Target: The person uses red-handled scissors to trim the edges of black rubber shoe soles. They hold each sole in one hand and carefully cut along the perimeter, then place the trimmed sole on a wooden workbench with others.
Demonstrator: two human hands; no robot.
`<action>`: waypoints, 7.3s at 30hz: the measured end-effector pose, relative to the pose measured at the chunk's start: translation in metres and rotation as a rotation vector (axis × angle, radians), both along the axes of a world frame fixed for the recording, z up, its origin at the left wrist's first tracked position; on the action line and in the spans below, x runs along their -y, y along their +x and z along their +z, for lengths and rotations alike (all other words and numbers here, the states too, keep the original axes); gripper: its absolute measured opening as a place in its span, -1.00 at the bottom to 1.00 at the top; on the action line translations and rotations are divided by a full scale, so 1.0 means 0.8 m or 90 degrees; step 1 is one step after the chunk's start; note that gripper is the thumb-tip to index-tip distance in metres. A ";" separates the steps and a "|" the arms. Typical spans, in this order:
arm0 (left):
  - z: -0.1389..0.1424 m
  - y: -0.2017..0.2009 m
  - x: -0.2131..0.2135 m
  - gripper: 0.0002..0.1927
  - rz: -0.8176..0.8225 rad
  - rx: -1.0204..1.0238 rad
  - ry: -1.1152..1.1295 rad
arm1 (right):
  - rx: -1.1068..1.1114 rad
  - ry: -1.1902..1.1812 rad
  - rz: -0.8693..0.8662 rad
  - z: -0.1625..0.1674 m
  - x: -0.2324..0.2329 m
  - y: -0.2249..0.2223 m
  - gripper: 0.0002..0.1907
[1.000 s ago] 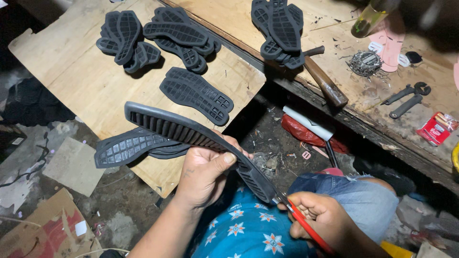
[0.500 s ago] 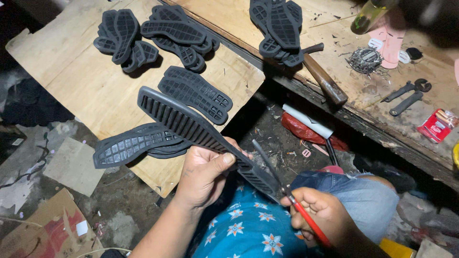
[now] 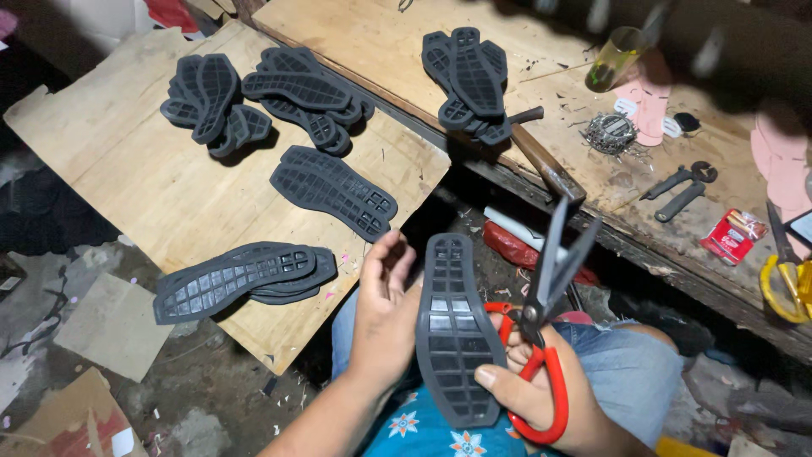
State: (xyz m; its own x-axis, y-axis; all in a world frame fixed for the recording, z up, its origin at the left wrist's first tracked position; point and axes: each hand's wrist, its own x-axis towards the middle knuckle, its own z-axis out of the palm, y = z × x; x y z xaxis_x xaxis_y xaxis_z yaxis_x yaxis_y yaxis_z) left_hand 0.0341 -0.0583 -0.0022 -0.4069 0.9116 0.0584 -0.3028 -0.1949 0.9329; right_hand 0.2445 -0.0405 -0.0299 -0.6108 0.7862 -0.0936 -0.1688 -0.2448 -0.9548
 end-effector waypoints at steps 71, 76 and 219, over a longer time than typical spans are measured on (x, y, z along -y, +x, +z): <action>0.065 -0.044 0.028 -0.47 0.113 -0.857 0.386 | 0.478 0.606 -0.161 0.054 -0.021 0.057 -0.36; 0.059 -0.045 0.029 -0.39 0.088 -0.772 0.353 | 0.418 0.508 -0.151 0.043 -0.020 0.060 -0.37; 0.053 0.006 0.029 -0.39 -0.142 -0.488 0.236 | -0.203 -0.132 0.027 0.009 -0.018 0.037 -0.51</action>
